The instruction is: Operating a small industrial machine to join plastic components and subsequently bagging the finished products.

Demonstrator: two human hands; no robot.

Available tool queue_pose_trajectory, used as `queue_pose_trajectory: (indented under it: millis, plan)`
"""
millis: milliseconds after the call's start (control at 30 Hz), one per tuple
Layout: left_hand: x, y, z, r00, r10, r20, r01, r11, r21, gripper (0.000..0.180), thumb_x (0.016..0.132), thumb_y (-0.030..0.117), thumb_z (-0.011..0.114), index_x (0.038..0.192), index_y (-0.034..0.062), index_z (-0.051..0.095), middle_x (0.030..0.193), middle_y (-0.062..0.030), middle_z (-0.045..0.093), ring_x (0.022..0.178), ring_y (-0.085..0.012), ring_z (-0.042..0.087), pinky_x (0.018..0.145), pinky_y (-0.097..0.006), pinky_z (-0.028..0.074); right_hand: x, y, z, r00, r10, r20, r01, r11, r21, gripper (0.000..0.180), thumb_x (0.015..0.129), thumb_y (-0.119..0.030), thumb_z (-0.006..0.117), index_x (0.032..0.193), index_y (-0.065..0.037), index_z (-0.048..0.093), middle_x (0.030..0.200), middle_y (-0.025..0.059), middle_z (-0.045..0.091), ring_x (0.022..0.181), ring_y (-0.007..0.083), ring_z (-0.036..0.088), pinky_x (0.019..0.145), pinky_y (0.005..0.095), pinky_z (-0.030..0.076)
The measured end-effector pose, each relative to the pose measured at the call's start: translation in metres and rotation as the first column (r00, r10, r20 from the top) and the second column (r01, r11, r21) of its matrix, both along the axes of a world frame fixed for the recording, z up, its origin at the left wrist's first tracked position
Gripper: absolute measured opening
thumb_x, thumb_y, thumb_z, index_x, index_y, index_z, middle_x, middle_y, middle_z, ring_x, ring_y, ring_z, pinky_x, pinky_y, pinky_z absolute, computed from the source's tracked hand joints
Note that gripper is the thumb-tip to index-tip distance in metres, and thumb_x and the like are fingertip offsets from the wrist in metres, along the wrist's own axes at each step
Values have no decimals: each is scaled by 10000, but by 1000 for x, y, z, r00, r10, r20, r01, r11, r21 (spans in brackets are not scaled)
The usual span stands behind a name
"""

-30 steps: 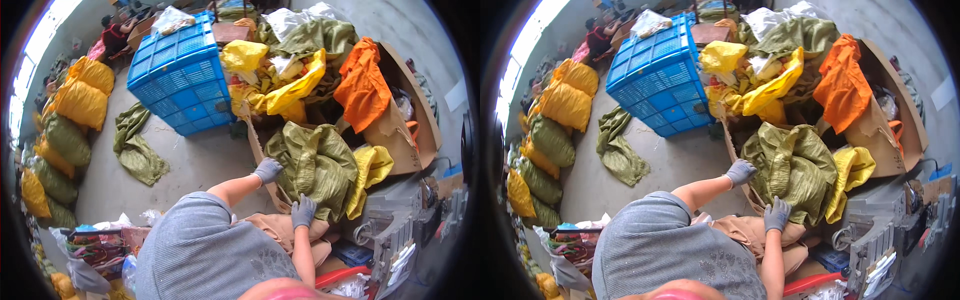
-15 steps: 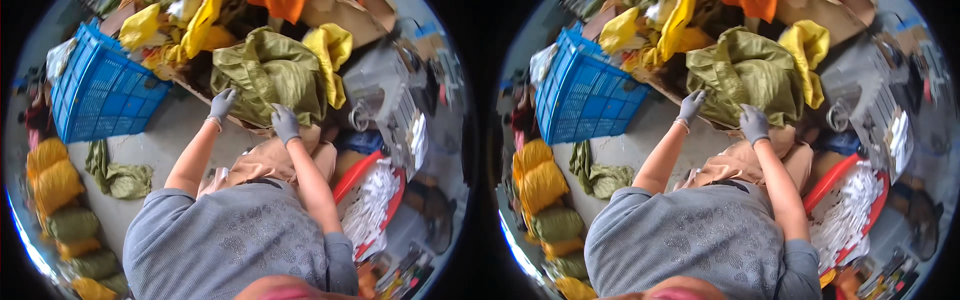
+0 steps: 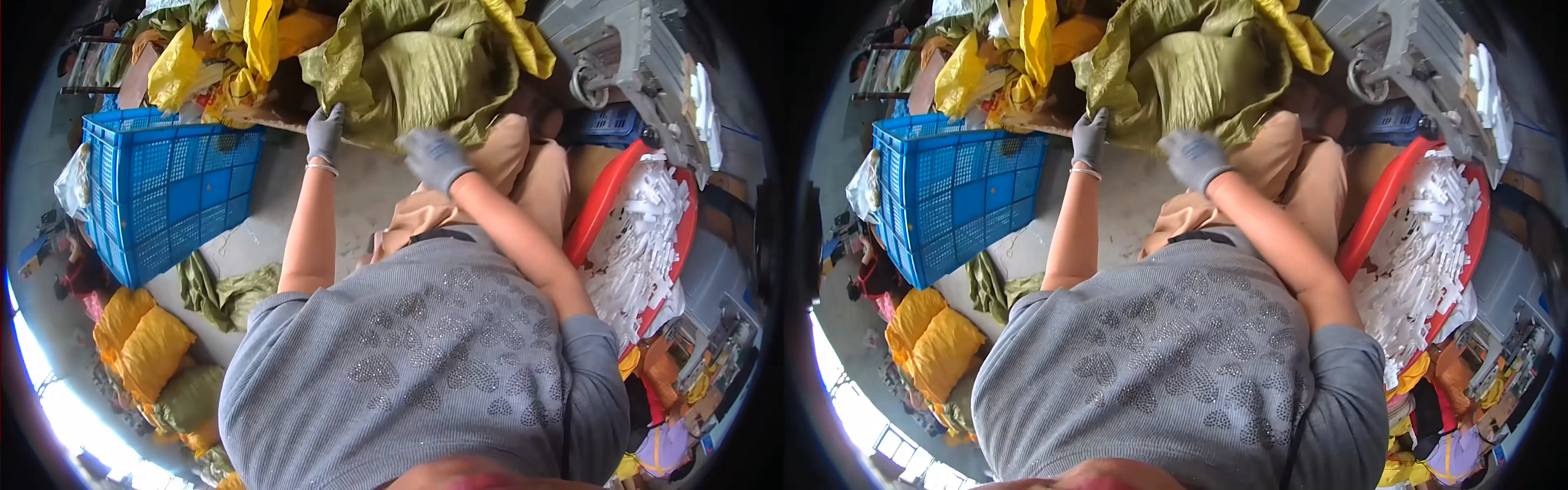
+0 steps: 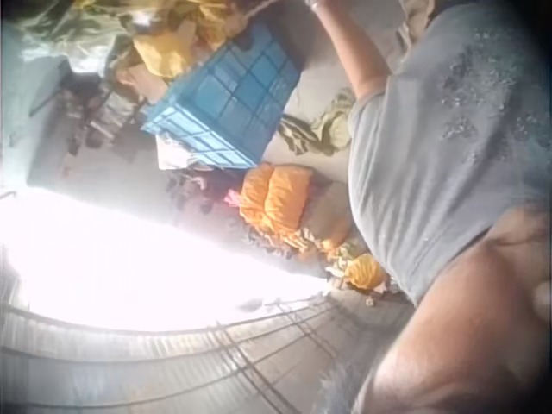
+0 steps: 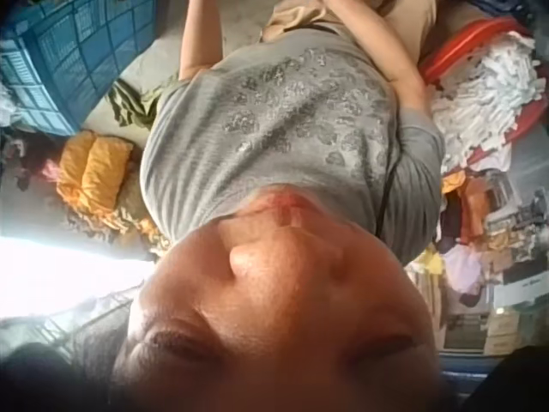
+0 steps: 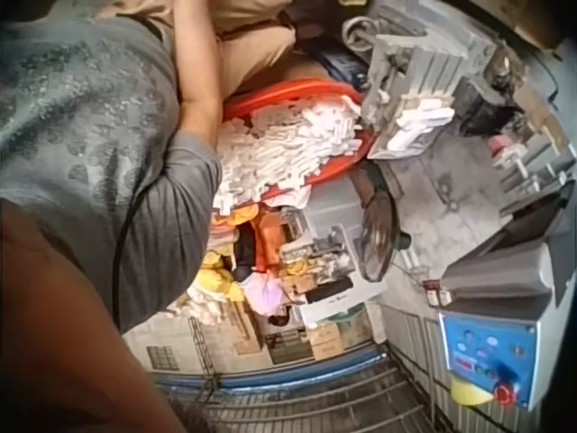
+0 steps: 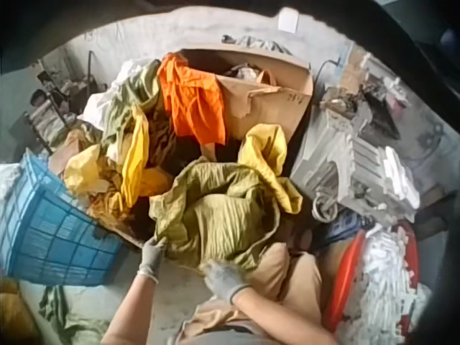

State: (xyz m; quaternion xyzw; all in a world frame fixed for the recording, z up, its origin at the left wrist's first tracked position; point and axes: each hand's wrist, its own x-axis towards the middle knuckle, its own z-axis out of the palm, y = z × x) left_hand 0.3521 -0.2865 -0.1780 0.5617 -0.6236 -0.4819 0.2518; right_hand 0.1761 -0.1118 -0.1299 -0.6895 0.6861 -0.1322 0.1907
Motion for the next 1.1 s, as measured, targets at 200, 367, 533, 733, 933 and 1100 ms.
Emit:
queue_pose_trajectory:
  millis: [200, 367, 533, 733, 933, 1100]
  plan:
    - [64, 18, -9, 979, 131, -158, -84, 959, 271, 243, 898, 204, 589, 1019, -3, 628, 797, -37, 648, 609, -107, 601, 576, -230, 480, -53, 13, -13, 980, 30, -195, 28, 957, 287, 227, 827, -279, 512, 1001, -185, 623, 1016, 65, 578, 976, 253, 546, 804, 428, 437]
    - [75, 39, -23, 969, 180, -169, -124, 947, 297, 176, 908, 193, 576, 985, 38, 610, 748, -9, 620, 544, -101, 584, 536, -235, 467, -45, -2, -19, 976, 172, -133, -97, 892, 441, 248, 813, -275, 506, 997, -187, 647, 1088, 68, 605, 1042, 256, 556, 857, 423, 430]
    - [88, 43, -37, 839, 457, -295, -305, 844, 442, 136, 931, 150, 519, 1006, 48, 572, 764, -2, 557, 563, -97, 490, 579, -243, 472, -11, -6, -16, 924, 351, 154, -364, 678, 639, 305, 780, -246, 535, 1052, -169, 649, 1096, 110, 628, 1020, 287, 591, 859, 403, 472]
    - [88, 53, -81, 666, 611, -427, -211, 704, 678, 127, 918, 150, 506, 1034, 108, 536, 933, -37, 593, 801, -192, 591, 765, -395, 513, -29, -30, -134, 892, 443, 96, -316, 457, 831, 397, 842, -232, 479, 1227, -186, 565, 1256, -1, 557, 1141, 198, 531, 920, 343, 445]
    - [115, 35, -72, 727, 597, -339, -444, 786, 430, 242, 895, 154, 549, 1126, 82, 554, 1009, -38, 600, 867, -185, 586, 780, -335, 493, -52, -22, -8, 935, 243, 259, -355, 636, 685, 371, 877, -275, 427, 1173, -113, 583, 1199, 98, 586, 1090, 285, 555, 931, 377, 427]
    - [96, 2, 13, 928, 372, -35, -362, 873, -326, 258, 876, 132, 580, 1101, 6, 592, 1009, -73, 645, 902, -146, 586, 817, -265, 459, -119, -7, 12, 915, -115, 387, 103, 993, 51, 267, 874, -230, 488, 1060, -81, 609, 1046, 145, 617, 944, 337, 579, 854, 405, 456]
